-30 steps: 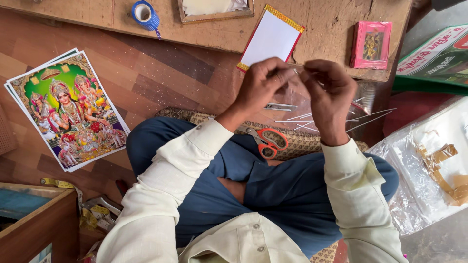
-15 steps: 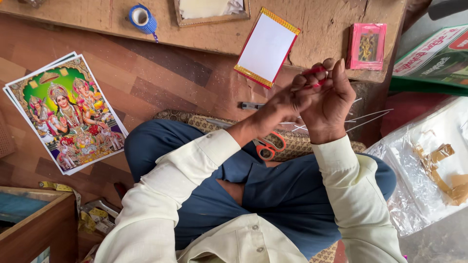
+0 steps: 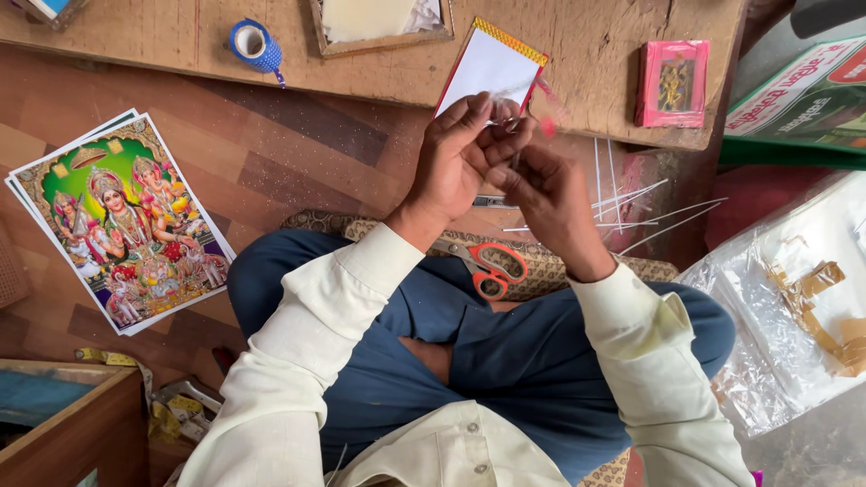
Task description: The person assembles a small religious card by inserting a printed image into a plastic sleeve and attaching a red ribbon. They use a utility knife to trim a backing material and a ruler to measure it. The person handles the card, ribbon, and tools while sitting on the floor.
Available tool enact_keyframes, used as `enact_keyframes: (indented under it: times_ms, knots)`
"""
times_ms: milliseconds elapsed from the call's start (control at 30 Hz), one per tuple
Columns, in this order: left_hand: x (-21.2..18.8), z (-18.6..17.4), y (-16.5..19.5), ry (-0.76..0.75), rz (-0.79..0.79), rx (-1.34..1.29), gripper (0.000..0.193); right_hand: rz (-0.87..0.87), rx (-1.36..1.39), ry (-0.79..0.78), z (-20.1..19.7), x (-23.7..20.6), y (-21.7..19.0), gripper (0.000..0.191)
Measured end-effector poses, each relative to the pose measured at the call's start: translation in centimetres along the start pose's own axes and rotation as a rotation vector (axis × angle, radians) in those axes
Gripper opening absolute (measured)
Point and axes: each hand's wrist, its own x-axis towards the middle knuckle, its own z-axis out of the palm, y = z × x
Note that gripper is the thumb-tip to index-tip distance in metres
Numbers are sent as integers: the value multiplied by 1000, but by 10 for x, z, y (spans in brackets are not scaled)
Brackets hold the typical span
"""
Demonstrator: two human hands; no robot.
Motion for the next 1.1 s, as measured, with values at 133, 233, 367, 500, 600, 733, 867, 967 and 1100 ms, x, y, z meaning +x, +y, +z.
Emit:
enact_keyframes:
  times_ms: [133, 233, 367, 500, 600, 733, 867, 967, 1100]
  knots:
    - [-1, -5, -18, 51, 99, 453, 18, -217, 94, 212, -11, 1, 7, 14]
    - [-6, -7, -40, -65, 16, 615, 16, -404, -127, 168, -12, 3, 10, 13]
    - [-13, -8, -42, -305, -144, 437, 28, -484, -290, 114, -6, 4, 5, 18]
    - [-15, 1, -20, -253, -332, 341, 31, -268, -157, 120, -13, 7, -5, 16]
    - [-18, 10, -13, -241, -293, 373, 32, -204, -119, 152, -16, 6, -9, 18]
    - [-21, 15, -17, -144, -148, 448, 31, -314, -135, 99, -13, 2, -12, 15]
    - [-21, 12, -22, -117, 28, 649, 25, -243, -59, 100, -11, 0, -17, 12]
    - [-17, 11, -18, -67, -15, 457, 21, -242, 46, 137, -14, 1, -17, 14]
    - [-4, 5, 5, 141, 179, 765, 22, -269, 19, 179, -29, 6, -10, 11]
